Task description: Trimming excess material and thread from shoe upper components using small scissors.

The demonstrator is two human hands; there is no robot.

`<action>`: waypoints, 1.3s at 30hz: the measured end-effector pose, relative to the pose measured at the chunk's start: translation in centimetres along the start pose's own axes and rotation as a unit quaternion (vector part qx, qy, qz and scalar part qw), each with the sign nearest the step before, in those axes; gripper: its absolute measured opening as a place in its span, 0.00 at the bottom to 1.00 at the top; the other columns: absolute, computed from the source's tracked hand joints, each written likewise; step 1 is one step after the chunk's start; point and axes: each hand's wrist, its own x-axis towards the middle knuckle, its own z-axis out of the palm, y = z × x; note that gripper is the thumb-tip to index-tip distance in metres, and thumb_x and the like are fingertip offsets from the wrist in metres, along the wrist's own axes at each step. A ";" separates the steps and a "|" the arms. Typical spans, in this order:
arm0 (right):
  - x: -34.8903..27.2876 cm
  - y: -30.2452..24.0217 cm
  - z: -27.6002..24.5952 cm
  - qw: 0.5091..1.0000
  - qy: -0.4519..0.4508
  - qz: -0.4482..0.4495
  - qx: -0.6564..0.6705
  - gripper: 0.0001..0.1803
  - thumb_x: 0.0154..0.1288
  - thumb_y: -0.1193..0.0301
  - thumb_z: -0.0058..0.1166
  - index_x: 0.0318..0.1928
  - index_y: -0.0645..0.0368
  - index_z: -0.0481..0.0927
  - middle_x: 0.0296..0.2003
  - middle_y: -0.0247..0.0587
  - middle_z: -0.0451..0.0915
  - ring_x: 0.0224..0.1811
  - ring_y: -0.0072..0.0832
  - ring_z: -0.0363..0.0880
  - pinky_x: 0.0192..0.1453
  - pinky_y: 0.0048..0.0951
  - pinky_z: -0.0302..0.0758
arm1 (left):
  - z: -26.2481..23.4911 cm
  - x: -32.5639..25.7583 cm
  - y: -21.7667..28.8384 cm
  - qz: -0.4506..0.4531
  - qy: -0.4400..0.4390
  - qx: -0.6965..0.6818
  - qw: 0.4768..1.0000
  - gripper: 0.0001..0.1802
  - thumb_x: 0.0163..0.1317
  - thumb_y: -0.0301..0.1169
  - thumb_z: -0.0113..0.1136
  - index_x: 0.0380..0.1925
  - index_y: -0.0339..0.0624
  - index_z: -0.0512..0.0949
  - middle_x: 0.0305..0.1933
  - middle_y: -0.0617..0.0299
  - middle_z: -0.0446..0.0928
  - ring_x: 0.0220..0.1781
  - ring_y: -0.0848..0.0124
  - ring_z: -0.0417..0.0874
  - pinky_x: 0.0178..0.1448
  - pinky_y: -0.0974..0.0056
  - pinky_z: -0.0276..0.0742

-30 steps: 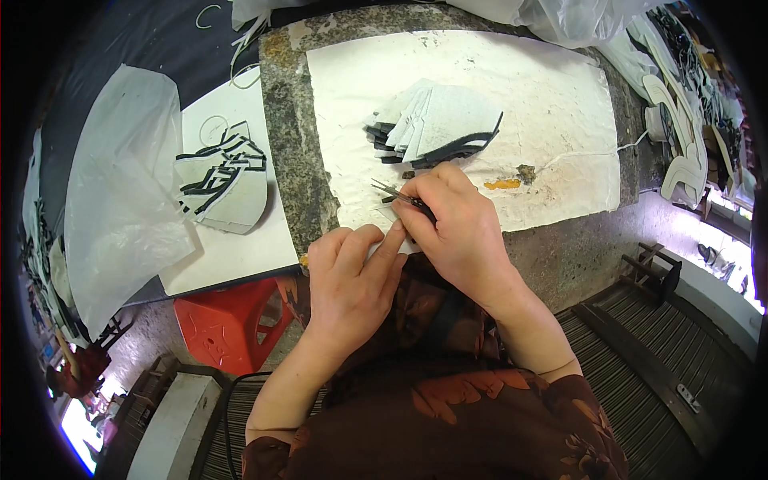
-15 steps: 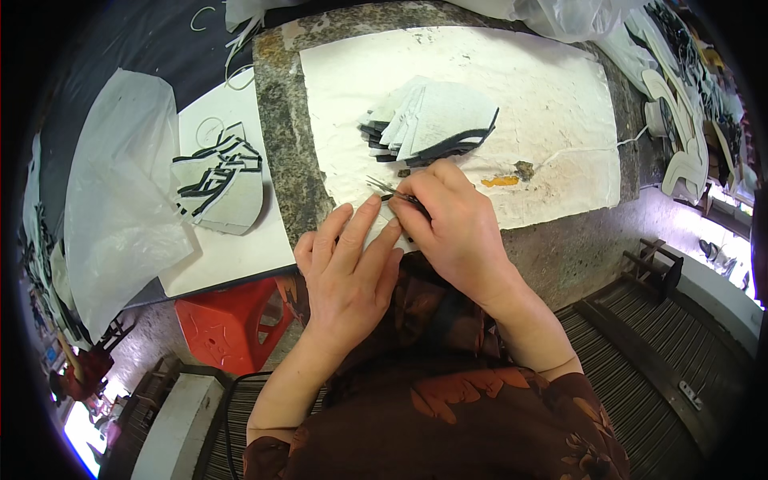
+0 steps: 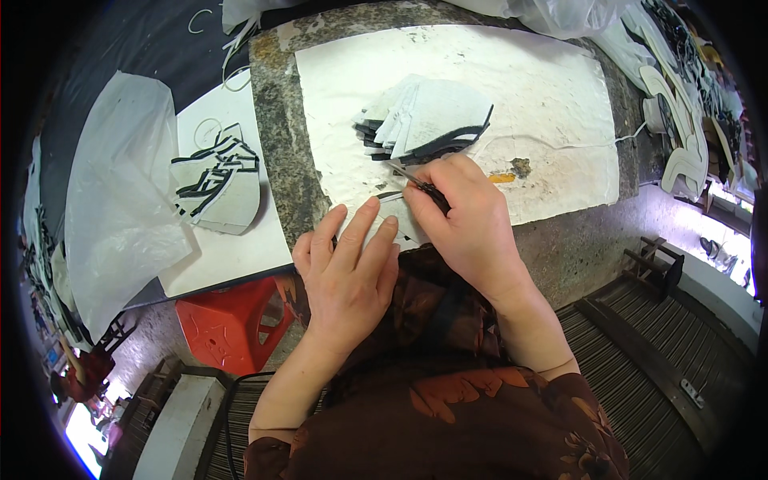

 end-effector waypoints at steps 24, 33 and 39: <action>-0.4 0.6 -0.4 1.000 -0.012 0.026 -0.011 0.05 0.63 0.76 0.63 0.37 0.63 0.81 0.32 0.47 0.80 0.36 0.46 0.81 0.40 0.40 0.78 | 0.3 0.5 0.8 -0.004 -0.006 0.037 0.999 0.24 0.68 0.40 0.68 0.63 0.51 0.83 0.65 0.66 0.78 0.68 0.59 0.73 0.67 0.51 0.62; -0.3 0.7 -1.5 0.999 -0.023 0.046 0.001 0.06 0.64 0.75 0.63 0.37 0.63 0.80 0.32 0.46 0.80 0.36 0.43 0.80 0.40 0.38 0.77 | 1.0 1.2 0.7 0.040 0.014 0.030 0.999 0.23 0.65 0.36 0.68 0.59 0.45 0.83 0.61 0.63 0.78 0.63 0.58 0.74 0.63 0.51 0.66; -0.2 1.2 -2.2 0.999 -0.008 0.050 0.002 0.06 0.64 0.74 0.63 0.38 0.63 0.81 0.32 0.46 0.79 0.34 0.41 0.79 0.40 0.37 0.76 | 0.3 1.6 1.2 0.021 0.009 0.033 0.999 0.22 0.63 0.34 0.70 0.57 0.44 0.84 0.57 0.63 0.81 0.59 0.59 0.77 0.64 0.53 0.67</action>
